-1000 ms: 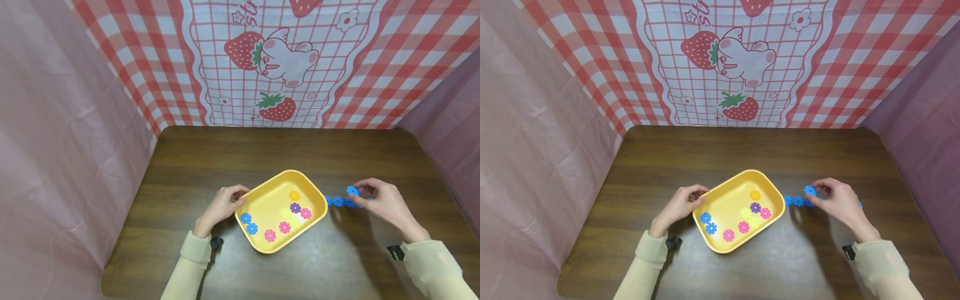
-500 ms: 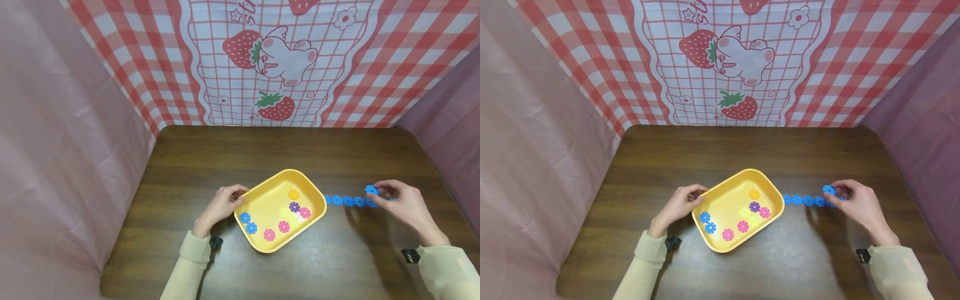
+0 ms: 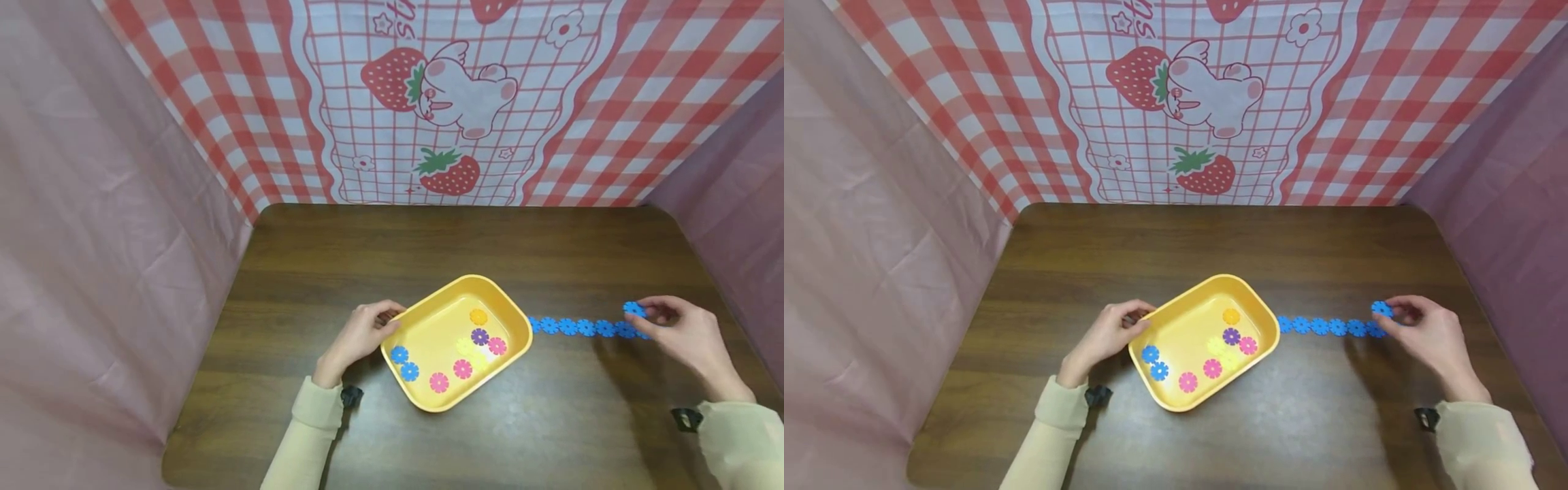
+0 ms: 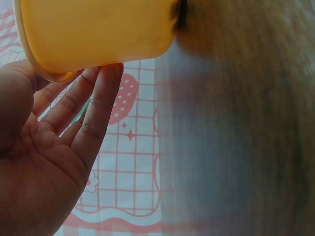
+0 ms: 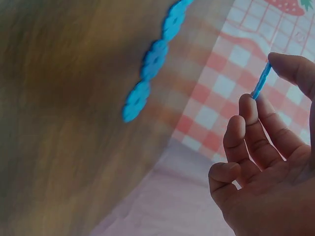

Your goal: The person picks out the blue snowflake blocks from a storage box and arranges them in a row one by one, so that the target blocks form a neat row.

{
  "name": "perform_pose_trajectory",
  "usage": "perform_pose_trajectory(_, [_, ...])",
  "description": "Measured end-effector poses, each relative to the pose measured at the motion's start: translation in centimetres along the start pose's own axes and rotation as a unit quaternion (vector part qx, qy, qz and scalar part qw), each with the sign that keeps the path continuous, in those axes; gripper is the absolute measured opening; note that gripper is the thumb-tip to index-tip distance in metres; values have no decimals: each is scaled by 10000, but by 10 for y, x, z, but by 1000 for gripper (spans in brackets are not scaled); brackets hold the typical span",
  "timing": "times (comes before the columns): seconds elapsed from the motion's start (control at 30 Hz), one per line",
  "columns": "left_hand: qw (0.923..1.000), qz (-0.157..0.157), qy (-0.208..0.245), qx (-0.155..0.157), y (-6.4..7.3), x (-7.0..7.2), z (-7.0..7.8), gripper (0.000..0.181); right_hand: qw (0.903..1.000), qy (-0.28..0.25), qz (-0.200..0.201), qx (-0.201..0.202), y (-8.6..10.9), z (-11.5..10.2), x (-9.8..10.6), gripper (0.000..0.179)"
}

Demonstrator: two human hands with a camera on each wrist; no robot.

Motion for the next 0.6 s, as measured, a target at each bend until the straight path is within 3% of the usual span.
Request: perform_pose_trajectory(0.6, [10000,44,5,11,0,-2,-1,22,9934,498,-165,-1018,0,79,-2,53])
Point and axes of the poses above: each hand's wrist, its own y-axis away from the middle knuckle, its own x-axis out of the back of the hand, z = x × y, the point moved 9 cm from there along -y, towards the middle knuckle, and after that the axes turned 6 degrees about -x, right-handed, at the moved point
